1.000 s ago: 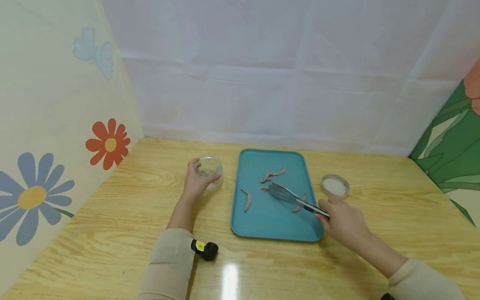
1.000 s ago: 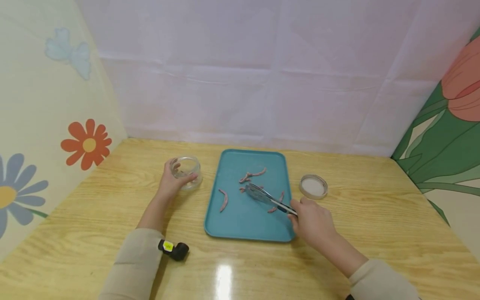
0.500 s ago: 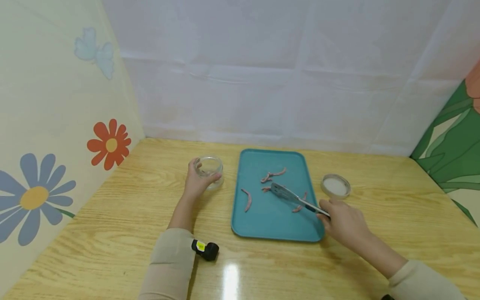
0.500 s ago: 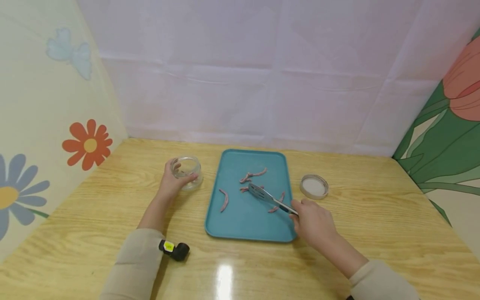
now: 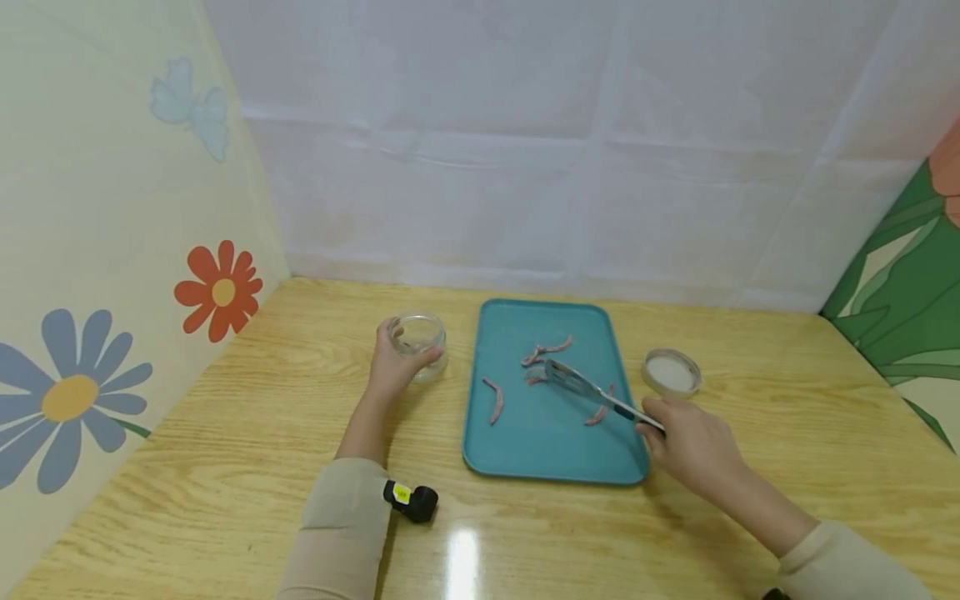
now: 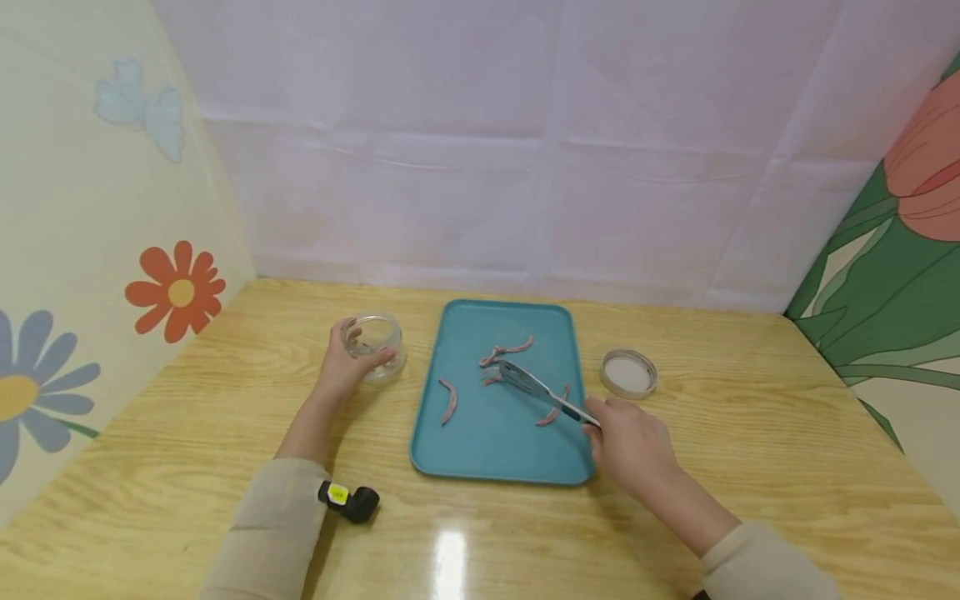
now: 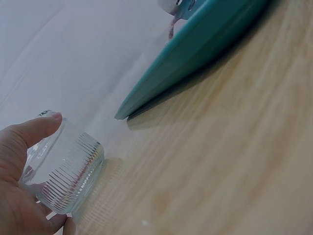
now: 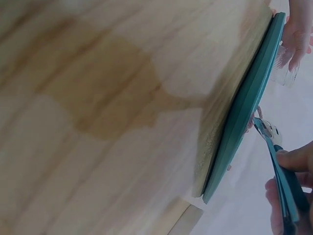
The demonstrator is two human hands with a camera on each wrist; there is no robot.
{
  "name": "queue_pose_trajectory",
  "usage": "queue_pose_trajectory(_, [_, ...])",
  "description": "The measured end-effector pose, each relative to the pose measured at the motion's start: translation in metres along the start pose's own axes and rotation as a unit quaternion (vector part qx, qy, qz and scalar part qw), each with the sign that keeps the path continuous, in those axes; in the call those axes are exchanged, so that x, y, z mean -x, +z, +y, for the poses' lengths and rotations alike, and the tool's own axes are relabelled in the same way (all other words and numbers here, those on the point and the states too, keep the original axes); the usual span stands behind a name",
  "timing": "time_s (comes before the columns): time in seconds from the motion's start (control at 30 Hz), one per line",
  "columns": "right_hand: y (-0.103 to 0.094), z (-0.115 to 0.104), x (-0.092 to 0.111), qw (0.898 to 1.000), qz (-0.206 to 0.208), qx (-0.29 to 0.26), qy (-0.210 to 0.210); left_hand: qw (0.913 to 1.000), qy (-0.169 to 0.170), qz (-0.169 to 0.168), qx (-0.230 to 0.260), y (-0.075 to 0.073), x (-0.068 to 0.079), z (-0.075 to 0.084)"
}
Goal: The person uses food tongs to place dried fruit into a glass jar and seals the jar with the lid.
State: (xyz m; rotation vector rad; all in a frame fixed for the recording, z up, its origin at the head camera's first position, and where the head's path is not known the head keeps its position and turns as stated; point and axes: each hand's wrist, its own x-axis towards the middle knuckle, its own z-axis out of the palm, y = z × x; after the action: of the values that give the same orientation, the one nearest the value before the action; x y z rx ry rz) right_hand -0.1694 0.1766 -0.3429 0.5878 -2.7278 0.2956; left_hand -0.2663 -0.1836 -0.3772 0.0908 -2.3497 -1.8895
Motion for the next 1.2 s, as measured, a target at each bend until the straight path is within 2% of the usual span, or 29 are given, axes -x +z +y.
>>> queue_pose_trajectory(0.7, [-0.019, 0.01, -0.016, 0.999, 0.005, 0.008, 0.032, 1.0, 0.004, -0.007, 0.003, 0.0, 0.001, 0.0])
queue_pose_trajectory(1.0, [-0.026, 0.004, -0.029, 0.999, 0.022, -0.014, 0.032, 0.9999, 0.009, -0.009, 0.0, -0.001, 0.0, -0.001])
queue_pose_trajectory(1.2, [-0.03, -0.003, -0.038, 0.999, 0.028, -0.01, 0.039, 0.9999, 0.003, -0.009, 0.005, 0.0, 0.0, -0.001])
